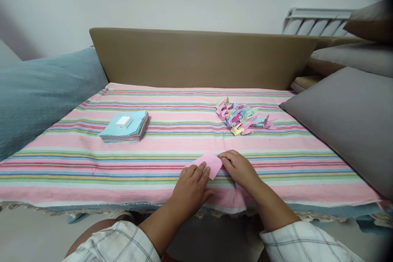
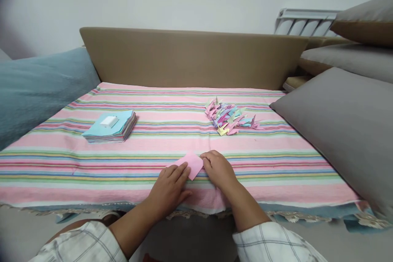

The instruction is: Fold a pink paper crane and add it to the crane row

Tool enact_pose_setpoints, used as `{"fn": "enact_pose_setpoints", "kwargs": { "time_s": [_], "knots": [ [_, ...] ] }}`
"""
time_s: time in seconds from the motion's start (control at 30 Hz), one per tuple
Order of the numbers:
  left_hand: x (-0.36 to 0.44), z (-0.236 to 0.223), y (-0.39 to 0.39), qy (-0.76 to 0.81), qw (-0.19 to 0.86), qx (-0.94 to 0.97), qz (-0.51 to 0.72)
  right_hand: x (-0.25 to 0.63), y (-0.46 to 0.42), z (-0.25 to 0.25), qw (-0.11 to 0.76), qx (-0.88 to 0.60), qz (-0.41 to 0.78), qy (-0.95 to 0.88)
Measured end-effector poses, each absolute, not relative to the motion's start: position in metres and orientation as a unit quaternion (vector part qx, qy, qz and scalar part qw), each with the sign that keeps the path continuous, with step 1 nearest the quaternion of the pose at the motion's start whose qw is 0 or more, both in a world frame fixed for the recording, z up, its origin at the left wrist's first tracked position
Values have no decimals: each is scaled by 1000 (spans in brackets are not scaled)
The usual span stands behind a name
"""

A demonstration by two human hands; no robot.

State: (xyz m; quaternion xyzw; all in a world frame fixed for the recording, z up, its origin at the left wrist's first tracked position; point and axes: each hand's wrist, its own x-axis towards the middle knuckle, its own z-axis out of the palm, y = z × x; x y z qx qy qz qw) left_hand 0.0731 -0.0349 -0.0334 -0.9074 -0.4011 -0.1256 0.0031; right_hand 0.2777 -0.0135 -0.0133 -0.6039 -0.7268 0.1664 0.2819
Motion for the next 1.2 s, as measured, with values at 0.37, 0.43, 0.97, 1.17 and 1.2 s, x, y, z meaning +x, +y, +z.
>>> {"fn": "enact_pose_setpoints", "kwargs": {
  "time_s": [0.37,0.43,0.97,1.17,1.2],
  "knots": [
    [67,-27,-27,-410,-20,-899,-155,276,-15,-6,300,-593,357,-657],
    [65,-28,-23,-404,-35,-899,-166,276,-14,-7,294,-584,370,-660],
    [55,-15,-9,-345,-67,-928,-127,263,-8,-33,303,-559,236,-735],
    [54,-9,-8,-327,-55,-938,-98,263,-11,-31,306,-555,218,-742],
    [54,-8,-8,-327,-55,-939,-95,264,-13,-31,309,-556,211,-742]
  ]
}}
